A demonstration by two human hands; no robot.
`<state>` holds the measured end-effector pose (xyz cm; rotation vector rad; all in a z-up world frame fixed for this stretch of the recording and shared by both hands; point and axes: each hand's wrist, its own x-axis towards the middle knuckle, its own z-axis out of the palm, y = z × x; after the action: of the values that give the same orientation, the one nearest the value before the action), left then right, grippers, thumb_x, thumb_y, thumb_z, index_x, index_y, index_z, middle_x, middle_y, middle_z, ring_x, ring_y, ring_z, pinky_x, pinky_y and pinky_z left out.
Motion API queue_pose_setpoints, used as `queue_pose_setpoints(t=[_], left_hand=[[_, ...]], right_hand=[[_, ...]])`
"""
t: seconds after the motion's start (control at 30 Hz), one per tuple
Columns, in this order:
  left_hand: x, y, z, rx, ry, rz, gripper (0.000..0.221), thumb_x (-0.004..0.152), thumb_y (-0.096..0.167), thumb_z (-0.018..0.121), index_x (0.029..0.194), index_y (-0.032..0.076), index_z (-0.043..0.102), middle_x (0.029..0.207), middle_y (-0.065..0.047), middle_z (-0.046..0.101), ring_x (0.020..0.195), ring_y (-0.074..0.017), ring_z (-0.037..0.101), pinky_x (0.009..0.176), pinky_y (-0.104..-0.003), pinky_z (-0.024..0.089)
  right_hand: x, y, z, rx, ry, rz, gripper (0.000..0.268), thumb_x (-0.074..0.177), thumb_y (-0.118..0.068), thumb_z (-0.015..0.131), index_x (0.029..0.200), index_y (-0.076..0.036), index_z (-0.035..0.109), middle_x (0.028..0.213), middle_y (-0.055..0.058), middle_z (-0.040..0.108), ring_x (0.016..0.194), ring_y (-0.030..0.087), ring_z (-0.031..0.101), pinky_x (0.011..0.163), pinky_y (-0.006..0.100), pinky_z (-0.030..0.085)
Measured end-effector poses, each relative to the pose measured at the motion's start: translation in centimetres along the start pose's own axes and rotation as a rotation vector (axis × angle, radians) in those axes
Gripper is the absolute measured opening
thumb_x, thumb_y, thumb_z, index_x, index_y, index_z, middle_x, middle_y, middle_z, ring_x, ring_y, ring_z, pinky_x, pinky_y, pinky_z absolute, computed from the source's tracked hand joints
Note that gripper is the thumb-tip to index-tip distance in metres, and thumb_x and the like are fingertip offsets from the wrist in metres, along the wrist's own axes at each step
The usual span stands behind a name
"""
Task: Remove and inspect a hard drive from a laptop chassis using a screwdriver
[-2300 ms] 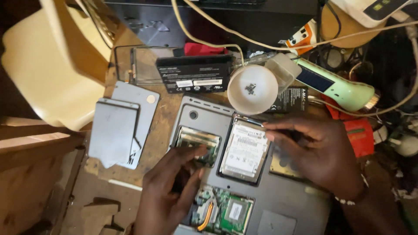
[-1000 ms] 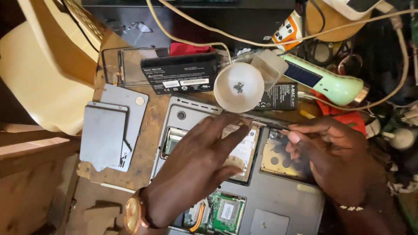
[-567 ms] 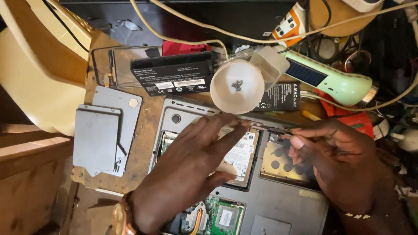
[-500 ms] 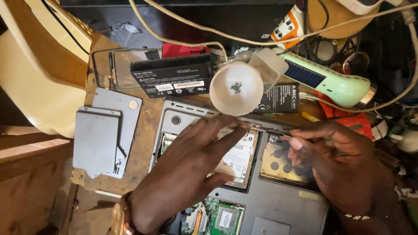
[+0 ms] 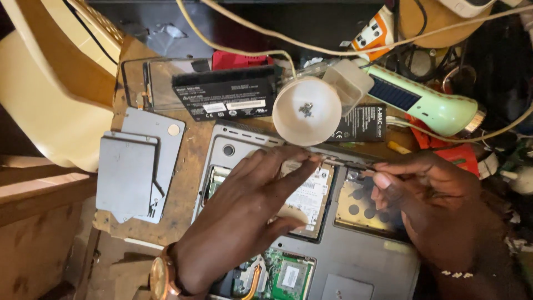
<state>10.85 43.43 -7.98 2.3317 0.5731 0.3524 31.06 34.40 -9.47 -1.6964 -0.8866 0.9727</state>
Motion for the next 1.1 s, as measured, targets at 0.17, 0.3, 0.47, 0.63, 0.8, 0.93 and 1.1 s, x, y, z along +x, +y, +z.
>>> queue_pose_setpoints(t=[0.17,0.3,0.47,0.63,0.8,0.93,1.1], left_hand=[[-0.3,-0.2,0.2,-0.015,0.047,-0.001,0.070,0.064,0.016,0.076,0.121,0.000,0.040,0.124,-0.017,0.040,0.113,-0.0341,0.043,0.088,-0.045,0.038],[-0.5,-0.1,0.3,-0.024,0.071,-0.011,0.069,0.066,0.017,0.075,0.123,0.000,0.039,0.123,-0.017,0.040,0.107,-0.0334,0.045,0.087,-0.045,0.040],[-0.3,0.1,-0.2,-0.104,0.049,0.017,0.042,0.085,0.028,0.046,0.116,0.000,0.047,0.122,-0.022,0.040,0.109,-0.0376,0.044,0.084,-0.045,0.038],[-0.3,0.0,-0.4,-0.123,0.044,0.001,0.040,0.085,0.022,0.050,0.120,0.005,0.044,0.123,-0.016,0.042,0.107,-0.0330,0.045,0.083,-0.040,0.036],[-0.4,0.0,-0.3,-0.127,0.056,-0.001,0.046,0.083,0.021,0.053,0.123,0.002,0.039,0.123,-0.017,0.041,0.109,-0.0336,0.044,0.086,-0.043,0.037],[-0.4,-0.1,0.0,-0.108,0.045,-0.022,0.053,0.078,0.017,0.061,0.123,0.001,0.038,0.123,-0.017,0.039,0.109,-0.0338,0.043,0.087,-0.043,0.037],[-0.2,-0.1,0.0,-0.110,0.077,-0.009,0.046,0.084,0.021,0.053,0.122,-0.001,0.038,0.119,-0.018,0.041,0.106,-0.0347,0.046,0.086,-0.043,0.038]], right_hand=[[-0.1,0.2,0.2,0.002,0.013,-0.047,0.013,0.074,0.000,0.060,0.085,0.005,0.057,0.067,0.016,0.060,0.053,0.017,0.057,0.047,0.023,0.051],[-0.3,0.0,0.1,-0.008,0.002,-0.049,0.012,0.075,0.000,0.059,0.084,0.006,0.057,0.063,0.016,0.059,0.051,0.018,0.056,0.048,0.025,0.050],[-0.2,0.2,0.1,-0.029,-0.004,-0.033,0.012,0.074,-0.001,0.059,0.085,0.006,0.058,0.062,0.017,0.059,0.051,0.018,0.056,0.048,0.025,0.050],[-0.2,0.0,0.0,0.034,-0.013,0.014,0.012,0.073,0.002,0.060,0.084,0.007,0.059,0.065,0.018,0.062,0.053,0.018,0.058,0.047,0.024,0.050],[-0.1,-0.3,0.3,-0.039,-0.016,-0.075,0.011,0.073,0.000,0.061,0.081,0.006,0.059,0.061,0.016,0.061,0.048,0.016,0.056,0.044,0.021,0.048],[-0.1,0.1,0.2,-0.042,0.001,-0.028,0.012,0.072,0.000,0.062,0.083,0.005,0.060,0.060,0.015,0.061,0.049,0.016,0.057,0.045,0.021,0.050],[-0.1,-0.1,0.4,-0.040,0.006,-0.055,0.012,0.072,0.000,0.062,0.082,0.006,0.059,0.061,0.015,0.060,0.048,0.015,0.056,0.046,0.020,0.049]])
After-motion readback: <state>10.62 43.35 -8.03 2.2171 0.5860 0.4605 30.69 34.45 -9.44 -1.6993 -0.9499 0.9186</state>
